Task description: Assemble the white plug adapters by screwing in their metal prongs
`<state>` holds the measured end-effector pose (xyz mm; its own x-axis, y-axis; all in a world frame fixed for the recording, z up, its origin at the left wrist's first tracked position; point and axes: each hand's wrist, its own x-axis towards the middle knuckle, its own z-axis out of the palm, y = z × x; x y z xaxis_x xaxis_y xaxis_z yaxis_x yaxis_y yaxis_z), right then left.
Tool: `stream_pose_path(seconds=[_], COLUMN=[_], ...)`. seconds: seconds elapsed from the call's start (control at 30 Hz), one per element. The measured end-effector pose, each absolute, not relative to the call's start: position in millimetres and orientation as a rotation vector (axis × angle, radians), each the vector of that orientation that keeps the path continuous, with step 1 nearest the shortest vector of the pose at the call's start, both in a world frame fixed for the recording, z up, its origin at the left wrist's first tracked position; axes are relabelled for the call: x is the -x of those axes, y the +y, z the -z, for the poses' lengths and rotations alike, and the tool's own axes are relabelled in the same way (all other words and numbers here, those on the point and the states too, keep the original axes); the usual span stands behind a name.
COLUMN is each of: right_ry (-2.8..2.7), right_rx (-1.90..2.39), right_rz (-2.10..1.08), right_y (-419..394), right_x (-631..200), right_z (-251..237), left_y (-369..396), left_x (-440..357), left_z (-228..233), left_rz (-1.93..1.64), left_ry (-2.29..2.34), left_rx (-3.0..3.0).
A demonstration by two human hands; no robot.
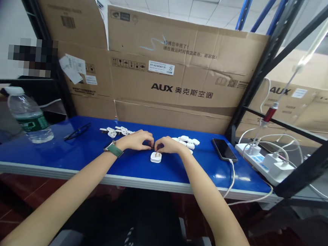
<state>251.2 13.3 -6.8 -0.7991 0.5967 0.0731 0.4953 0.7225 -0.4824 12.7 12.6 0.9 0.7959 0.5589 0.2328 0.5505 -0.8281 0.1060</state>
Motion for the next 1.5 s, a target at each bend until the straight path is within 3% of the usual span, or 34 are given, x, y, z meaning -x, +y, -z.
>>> stream_pose_path(seconds=[1.0,1.3,1.5], right_ry=[-2.531,-2.407,-2.285], right_rx=[0.794,1.219,1.346], right_rz=[-0.439,-0.116,-0.058], right_y=[20.1,19.6,24.4], right_x=[-245.1,-263.1,-265.2], right_z=[16.0,4.4,8.8], left_y=[12.7,-7.4,-10.8], left_x=[-12.9,-31.0,-40.6], left_z=[-0.4,-4.4,4.2], left_rz=[-0.52,-0.495,-0.342], left_ry=[0.922,0.616,0.582], left_rx=[-2.912,-2.613,-2.766])
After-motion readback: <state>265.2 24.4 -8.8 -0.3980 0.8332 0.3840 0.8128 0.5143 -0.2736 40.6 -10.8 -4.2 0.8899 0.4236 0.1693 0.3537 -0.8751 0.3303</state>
